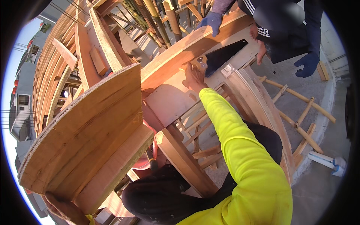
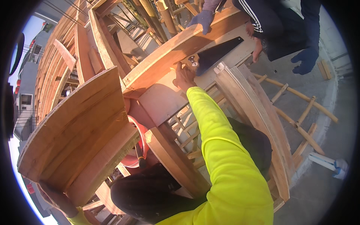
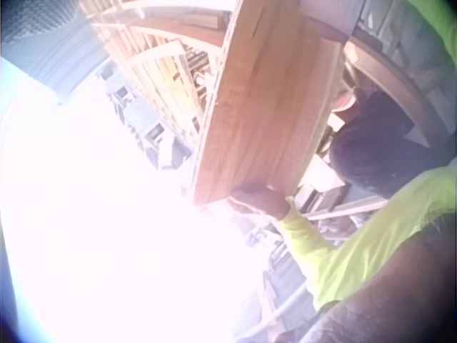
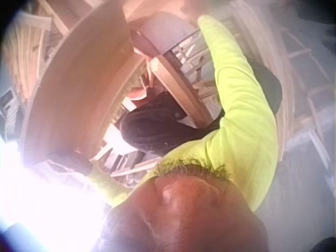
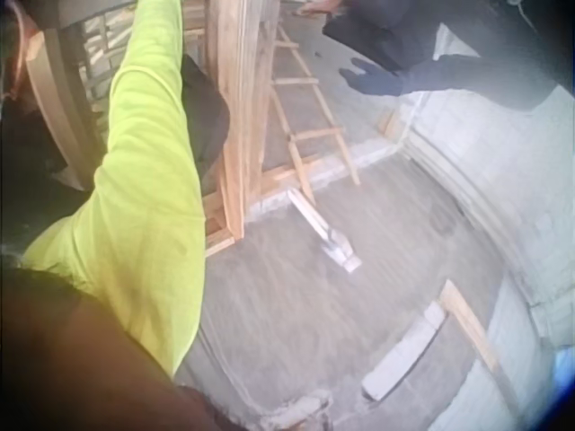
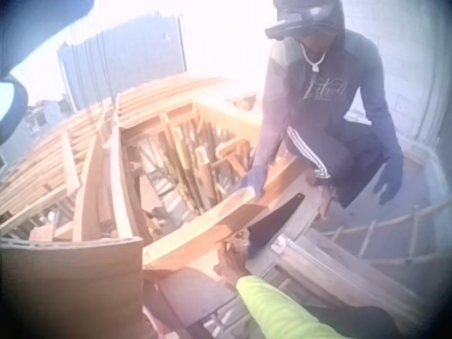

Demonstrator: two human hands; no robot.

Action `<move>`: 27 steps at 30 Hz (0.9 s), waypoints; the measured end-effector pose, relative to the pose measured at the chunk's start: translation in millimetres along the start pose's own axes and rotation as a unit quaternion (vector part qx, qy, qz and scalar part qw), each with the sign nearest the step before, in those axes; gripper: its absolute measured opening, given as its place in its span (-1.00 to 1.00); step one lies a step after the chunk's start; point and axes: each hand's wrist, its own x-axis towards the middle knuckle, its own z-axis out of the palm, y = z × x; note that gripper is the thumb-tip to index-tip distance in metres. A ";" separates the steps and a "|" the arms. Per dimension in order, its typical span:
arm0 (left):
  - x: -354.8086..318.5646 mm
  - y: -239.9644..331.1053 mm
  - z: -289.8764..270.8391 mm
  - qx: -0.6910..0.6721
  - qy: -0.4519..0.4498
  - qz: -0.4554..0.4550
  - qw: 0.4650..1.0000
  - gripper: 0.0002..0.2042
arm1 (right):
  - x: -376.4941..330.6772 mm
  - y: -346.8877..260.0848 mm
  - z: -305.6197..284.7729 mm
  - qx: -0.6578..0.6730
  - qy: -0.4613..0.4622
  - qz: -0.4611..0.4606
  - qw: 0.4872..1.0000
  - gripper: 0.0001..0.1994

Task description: The person assembles a curved wooden structure by positioning planks, measuring with a tape measure, and hammering nails to secure the pieces. A coworker assists by holding planks in place.

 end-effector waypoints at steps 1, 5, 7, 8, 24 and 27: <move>-0.3 -0.8 -2.5 0.013 0.002 0.011 1.000 -0.46 | -1.0 -7.2 -12.7 0.015 -0.002 -0.007 1.000 -0.07; 4.6 -0.7 -20.2 0.025 -0.053 0.057 0.997 -0.49 | -15.6 -38.5 -54.4 0.075 0.051 -0.043 0.995 -0.06; 11.1 0.3 -32.5 -0.001 -0.103 0.075 0.992 -0.51 | -25.9 -58.5 -81.1 0.114 0.061 -0.066 0.989 -0.06; 16.9 -1.2 -36.0 -0.018 -0.126 0.081 0.988 -0.53 | -34.6 -65.4 -92.8 0.128 0.075 -0.080 0.986 -0.08; 22.3 32.7 77.4 -0.079 -0.313 0.144 0.935 -0.68 | -340.3 -29.4 -418.8 0.513 0.091 -0.177 0.835 0.07; 39.4 33.2 132.2 -0.056 -0.399 0.187 0.896 -0.62 | -399.6 -10.1 -439.4 0.527 0.174 -0.250 0.794 0.05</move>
